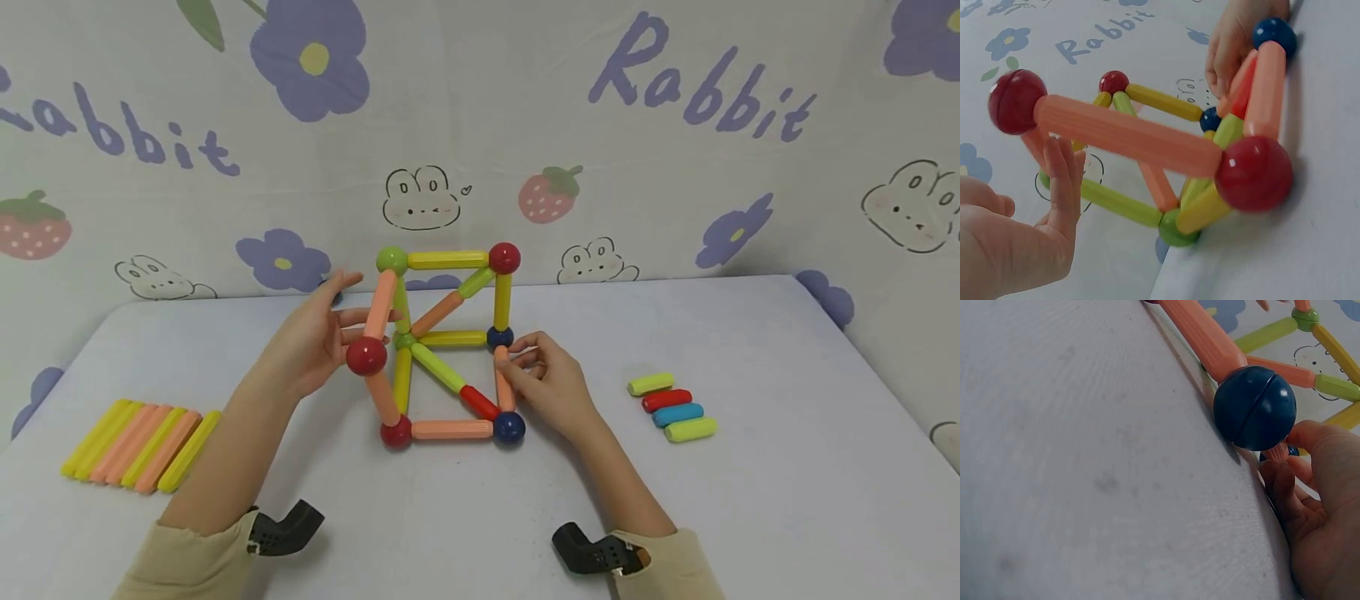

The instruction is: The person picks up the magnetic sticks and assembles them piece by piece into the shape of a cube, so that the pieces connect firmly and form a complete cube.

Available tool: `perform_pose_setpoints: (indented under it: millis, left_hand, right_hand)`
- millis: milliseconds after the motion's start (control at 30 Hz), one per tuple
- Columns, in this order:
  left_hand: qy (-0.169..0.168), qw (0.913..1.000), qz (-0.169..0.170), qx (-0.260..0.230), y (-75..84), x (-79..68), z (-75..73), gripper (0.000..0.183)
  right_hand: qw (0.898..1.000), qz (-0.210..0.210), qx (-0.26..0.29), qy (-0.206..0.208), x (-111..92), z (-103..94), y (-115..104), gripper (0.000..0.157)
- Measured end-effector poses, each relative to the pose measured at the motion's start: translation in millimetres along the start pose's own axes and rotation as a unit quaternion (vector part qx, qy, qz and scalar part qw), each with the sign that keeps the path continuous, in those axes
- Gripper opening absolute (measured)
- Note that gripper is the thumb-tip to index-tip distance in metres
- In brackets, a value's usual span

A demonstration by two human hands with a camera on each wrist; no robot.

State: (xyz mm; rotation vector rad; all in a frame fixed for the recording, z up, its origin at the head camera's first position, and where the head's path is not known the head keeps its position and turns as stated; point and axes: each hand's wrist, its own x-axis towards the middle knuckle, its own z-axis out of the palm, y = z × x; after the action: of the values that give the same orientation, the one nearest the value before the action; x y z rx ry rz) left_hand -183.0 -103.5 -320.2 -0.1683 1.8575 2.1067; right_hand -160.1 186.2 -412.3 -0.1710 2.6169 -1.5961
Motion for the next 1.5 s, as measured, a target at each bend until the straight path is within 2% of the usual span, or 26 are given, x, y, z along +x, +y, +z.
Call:
perform_pose_setpoints:
  millis: [100,200,433,600,733,800,967,1067,1133,1333,1500]
  left_hand:
    - [0.027,0.998,0.006,0.057,-2.5,-13.7,-12.7,0.068]
    - [0.045,0.9936,0.026,0.1,-6.1,-30.1,-26.8,0.071]
    - [0.094,0.985,0.063,0.13,-17.6,-65.8,-64.0,0.066]
    - [0.126,0.9739,0.096,0.163,-31.7,-85.1,-91.8,0.06]
    - [0.16,0.9616,0.113,0.192,-43.1,-98.5,-109.9,0.057]
    - [0.173,0.9525,0.117,0.221,-48.5,-104.9,-118.3,0.056]
    - [0.191,0.9184,0.1,0.332,-61.1,-119.7,-137.0,0.055]
    - [0.192,0.9078,0.08,0.364,-66.9,-123.9,-144.2,0.058]
    - [0.183,0.9065,0.079,0.372,-70.7,-125.1,-147.3,0.059]
    - [0.143,0.9042,0.137,0.378,-82.2,-122.3,-150.1,0.046]
    - [0.102,0.9047,0.142,0.389,-86.3,-117.6,-148.7,0.045]
  right_hand:
    - [1.0,0.002,-0.002,0.0,0,-0.5,0,0.036]
    - [1.0,0.005,-0.001,0.002,-1,-1.0,-1,0.035]
    - [1.0,0.006,0.001,0.002,-1,-0.1,-1,0.037]
    - [1.0,0.009,0.006,0.0,-1,0.6,-1,0.038]
    - [1.0,0.009,0.006,-0.001,-1,0.6,-1,0.038]
    - [1.0,0.007,0.007,0.0,-1,0.5,-1,0.037]
    - [1.0,0.014,0.013,-0.005,-1,-0.6,-1,0.038]
    - [0.999,0.024,0.017,-0.017,0,-3.5,-3,0.039]
    - [0.999,0.029,0.015,-0.03,0,-7.0,-4,0.04]
    - [0.998,0.019,-0.006,-0.055,-1,-31.7,-7,0.043]
    - [0.998,0.006,-0.048,-0.049,-6,-62.8,-7,0.043]
